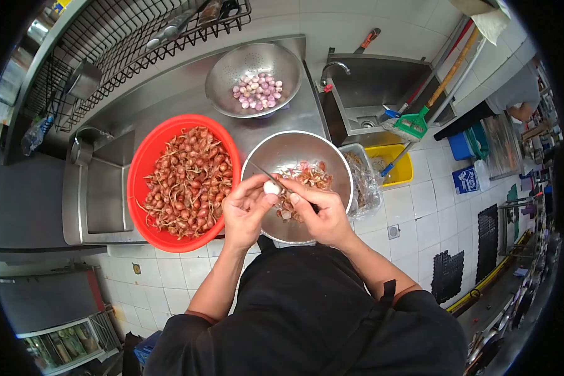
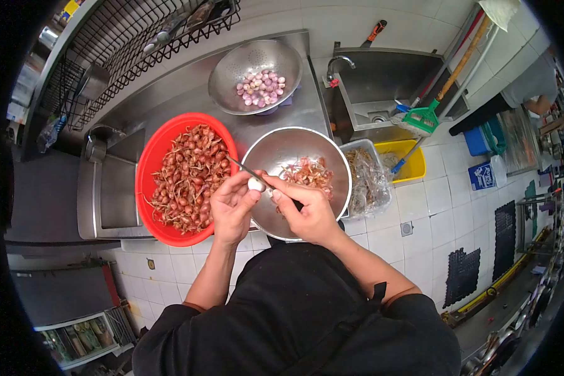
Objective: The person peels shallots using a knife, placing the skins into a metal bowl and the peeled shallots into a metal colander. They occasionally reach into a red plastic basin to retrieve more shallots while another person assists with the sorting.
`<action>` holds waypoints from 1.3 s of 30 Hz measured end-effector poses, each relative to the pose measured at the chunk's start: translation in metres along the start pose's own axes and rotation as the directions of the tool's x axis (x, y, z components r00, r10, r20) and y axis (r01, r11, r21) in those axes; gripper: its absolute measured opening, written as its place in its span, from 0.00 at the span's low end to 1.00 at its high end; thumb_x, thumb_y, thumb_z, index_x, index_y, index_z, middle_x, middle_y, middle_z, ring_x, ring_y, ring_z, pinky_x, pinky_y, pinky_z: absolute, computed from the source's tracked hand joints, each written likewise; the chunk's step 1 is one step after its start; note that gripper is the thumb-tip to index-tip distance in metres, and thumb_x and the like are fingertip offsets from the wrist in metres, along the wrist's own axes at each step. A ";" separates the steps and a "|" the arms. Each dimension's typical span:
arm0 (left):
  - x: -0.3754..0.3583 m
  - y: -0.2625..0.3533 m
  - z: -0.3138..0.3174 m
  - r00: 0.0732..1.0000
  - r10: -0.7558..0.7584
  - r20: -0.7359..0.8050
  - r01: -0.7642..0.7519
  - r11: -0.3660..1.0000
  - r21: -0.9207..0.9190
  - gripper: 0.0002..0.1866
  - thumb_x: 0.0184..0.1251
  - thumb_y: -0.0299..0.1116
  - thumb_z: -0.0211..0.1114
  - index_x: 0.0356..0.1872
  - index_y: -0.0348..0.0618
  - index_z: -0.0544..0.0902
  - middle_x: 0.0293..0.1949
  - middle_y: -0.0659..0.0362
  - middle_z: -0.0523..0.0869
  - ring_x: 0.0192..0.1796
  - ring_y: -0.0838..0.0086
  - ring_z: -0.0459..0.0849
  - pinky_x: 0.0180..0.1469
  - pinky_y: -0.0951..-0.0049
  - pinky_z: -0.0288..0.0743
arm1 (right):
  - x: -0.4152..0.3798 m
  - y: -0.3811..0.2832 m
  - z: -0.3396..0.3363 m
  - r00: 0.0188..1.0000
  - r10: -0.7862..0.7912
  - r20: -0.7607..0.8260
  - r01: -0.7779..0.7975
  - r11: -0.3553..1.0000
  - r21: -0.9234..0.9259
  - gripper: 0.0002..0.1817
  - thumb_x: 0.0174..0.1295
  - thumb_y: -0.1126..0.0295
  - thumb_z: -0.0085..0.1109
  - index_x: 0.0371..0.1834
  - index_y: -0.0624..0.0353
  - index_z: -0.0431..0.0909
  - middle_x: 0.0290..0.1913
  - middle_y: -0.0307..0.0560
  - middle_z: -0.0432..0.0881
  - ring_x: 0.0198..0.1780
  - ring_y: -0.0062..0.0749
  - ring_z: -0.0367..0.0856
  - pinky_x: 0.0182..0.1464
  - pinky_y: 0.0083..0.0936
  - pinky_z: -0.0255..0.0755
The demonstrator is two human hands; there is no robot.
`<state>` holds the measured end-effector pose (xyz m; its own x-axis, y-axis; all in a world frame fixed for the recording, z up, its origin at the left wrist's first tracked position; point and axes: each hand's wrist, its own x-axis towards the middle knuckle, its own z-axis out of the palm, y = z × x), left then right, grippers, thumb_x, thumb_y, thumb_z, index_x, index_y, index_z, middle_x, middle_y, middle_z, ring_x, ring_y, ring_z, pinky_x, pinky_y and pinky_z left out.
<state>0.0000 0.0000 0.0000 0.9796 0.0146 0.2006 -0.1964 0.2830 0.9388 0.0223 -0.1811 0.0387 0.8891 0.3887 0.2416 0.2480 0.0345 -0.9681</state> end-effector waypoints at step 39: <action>0.040 -0.032 -0.013 0.938 -0.267 -0.222 0.258 0.964 -0.066 0.14 0.71 0.27 0.63 0.53 0.31 0.78 0.46 0.53 0.86 0.46 0.69 0.87 0.49 0.72 0.81 | -0.006 0.077 -0.021 0.890 0.406 -0.208 -0.388 0.913 0.124 0.18 0.73 0.68 0.53 0.60 0.68 0.78 0.42 0.46 0.87 0.43 0.21 0.80 0.49 0.20 0.73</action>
<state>0.0464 0.0042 -0.0260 0.9807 0.1509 -0.1243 0.0666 0.3394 0.9383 0.0439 -0.2003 -0.0359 0.9718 0.1686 -0.1647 -0.1661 -0.0056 -0.9861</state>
